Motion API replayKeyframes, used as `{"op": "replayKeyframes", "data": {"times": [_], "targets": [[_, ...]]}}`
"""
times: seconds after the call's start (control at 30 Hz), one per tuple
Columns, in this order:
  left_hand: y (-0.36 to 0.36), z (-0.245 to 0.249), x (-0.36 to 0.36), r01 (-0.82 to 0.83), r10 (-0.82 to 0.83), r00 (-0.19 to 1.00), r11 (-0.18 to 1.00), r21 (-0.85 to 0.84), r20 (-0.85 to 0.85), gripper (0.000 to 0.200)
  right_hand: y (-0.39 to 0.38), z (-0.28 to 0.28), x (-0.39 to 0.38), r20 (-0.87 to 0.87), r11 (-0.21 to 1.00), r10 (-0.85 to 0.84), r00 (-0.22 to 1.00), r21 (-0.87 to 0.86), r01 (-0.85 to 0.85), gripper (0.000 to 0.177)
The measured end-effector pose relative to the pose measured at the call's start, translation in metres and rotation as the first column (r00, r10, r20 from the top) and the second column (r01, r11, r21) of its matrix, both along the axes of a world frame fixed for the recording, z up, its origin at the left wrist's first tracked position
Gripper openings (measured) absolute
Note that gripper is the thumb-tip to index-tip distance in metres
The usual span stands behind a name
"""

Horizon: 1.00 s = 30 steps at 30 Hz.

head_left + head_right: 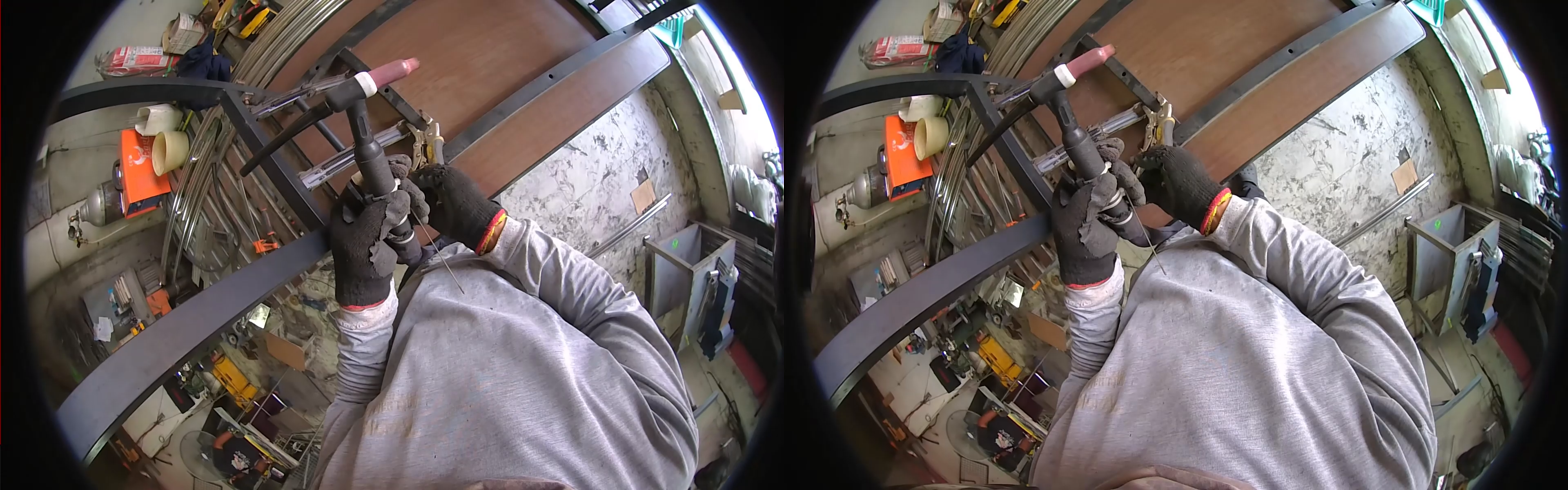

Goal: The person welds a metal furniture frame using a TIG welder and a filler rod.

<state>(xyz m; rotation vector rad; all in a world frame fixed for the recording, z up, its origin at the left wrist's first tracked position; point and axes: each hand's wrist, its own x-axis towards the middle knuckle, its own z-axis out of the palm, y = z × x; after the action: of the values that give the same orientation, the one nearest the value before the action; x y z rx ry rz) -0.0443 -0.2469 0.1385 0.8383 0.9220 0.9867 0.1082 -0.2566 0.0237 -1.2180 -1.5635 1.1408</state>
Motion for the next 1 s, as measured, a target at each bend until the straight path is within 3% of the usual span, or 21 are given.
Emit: {"op": "replayKeyframes", "data": {"times": [0.07,0.27,0.37,0.5,0.57,0.6,0.67,0.7,0.77,0.9,1.0], "targets": [[0.0,0.0,0.001,-0.005,0.005,1.0,1.0,0.003,0.005,0.036,-0.001,0.002,-0.002,-0.188,0.99,-0.011,0.982,-0.14,-0.016,0.018],[-0.001,-0.003,0.0,-0.024,0.024,1.0,1.0,-0.002,0.003,0.033,-0.001,0.005,0.003,0.057,0.997,0.051,0.997,-0.055,-0.048,0.012],[0.0,-0.005,0.0,0.002,-0.002,1.0,1.0,0.013,0.016,0.032,-0.001,0.009,-0.002,-0.011,0.993,-0.025,1.0,-0.115,0.024,0.011],[-0.002,-0.005,-0.001,-0.038,0.038,0.999,0.999,-0.002,-0.014,0.031,0.0,0.018,0.0,0.031,0.998,0.008,0.999,-0.057,-0.007,0.01],[-0.001,-0.005,-0.003,-0.027,0.027,0.999,1.0,-0.007,-0.033,0.031,-0.002,0.022,-0.003,-0.03,0.97,-0.014,0.999,-0.242,0.007,0.005],[-0.001,-0.004,-0.002,-0.025,0.025,0.999,1.0,-0.002,-0.023,0.031,-0.002,0.02,-0.003,-0.03,0.97,-0.013,0.999,-0.241,0.005,0.005],[-0.002,-0.003,0.001,-0.023,0.023,1.0,1.0,0.004,-0.013,0.031,-0.007,0.008,-0.002,0.139,0.997,0.082,0.987,-0.021,-0.08,0.007],[-0.003,-0.002,0.001,-0.035,0.035,0.999,0.999,0.006,-0.02,0.031,-0.007,0.0,-0.002,0.139,0.997,0.081,0.987,-0.021,-0.079,0.007],[-0.003,-0.002,0.002,-0.046,0.046,0.999,0.999,0.01,-0.027,0.03,-0.003,-0.014,-0.004,-0.142,0.99,0.106,0.984,-0.078,-0.118,0.017],[-0.002,-0.003,0.001,-0.035,0.035,0.999,0.999,0.017,-0.002,0.031,-0.005,-0.023,-0.008,-0.094,0.997,0.079,0.992,0.007,-0.078,0.026],[-0.004,0.0,0.003,-0.039,0.039,0.999,0.999,0.01,-0.001,0.033,-0.005,-0.003,-0.006,0.004,0.997,-0.015,1.0,0.079,0.015,0.016]]}}
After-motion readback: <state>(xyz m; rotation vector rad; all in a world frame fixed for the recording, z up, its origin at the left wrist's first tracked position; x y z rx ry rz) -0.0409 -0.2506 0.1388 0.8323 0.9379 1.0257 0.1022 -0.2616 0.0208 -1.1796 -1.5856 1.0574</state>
